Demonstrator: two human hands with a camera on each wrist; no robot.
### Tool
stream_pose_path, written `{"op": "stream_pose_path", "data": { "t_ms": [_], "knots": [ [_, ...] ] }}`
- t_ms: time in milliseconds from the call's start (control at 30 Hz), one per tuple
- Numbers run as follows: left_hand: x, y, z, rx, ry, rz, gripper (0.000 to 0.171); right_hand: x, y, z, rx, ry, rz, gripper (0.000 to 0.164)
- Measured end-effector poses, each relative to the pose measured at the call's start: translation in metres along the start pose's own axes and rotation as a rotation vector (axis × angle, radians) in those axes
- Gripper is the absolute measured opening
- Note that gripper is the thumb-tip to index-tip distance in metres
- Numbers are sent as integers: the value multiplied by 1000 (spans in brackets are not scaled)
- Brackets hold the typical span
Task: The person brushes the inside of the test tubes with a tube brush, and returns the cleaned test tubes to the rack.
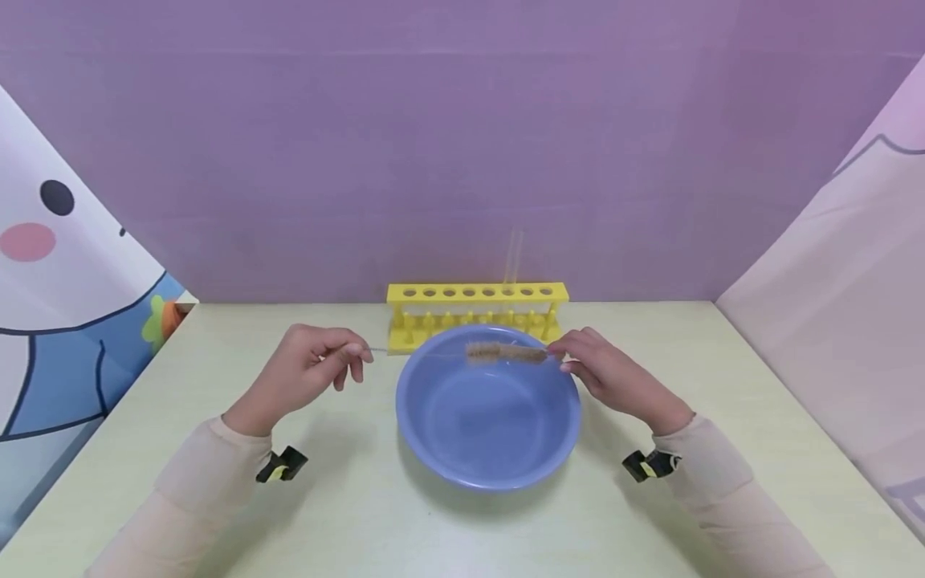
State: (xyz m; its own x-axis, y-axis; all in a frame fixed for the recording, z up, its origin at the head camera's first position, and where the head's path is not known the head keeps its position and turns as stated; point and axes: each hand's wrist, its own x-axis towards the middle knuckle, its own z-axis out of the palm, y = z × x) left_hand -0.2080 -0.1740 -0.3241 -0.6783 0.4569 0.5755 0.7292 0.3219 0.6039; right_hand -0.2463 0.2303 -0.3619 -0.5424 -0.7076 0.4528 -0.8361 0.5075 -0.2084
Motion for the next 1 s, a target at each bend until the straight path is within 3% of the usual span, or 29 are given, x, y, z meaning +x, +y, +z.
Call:
{"op": "stream_pose_path", "data": {
  "t_ms": [300, 600, 1000],
  "knots": [
    [8, 7, 4, 41, 27, -224, 27, 1, -6, 2, -32, 69, 25, 30],
    [14, 14, 6, 9, 1, -515, 32, 3, -12, 3, -35, 82, 60, 32],
    [31, 17, 8, -73, -13, -658, 34, 6, -16, 7, -79, 155, 64, 28]
  ]
}}
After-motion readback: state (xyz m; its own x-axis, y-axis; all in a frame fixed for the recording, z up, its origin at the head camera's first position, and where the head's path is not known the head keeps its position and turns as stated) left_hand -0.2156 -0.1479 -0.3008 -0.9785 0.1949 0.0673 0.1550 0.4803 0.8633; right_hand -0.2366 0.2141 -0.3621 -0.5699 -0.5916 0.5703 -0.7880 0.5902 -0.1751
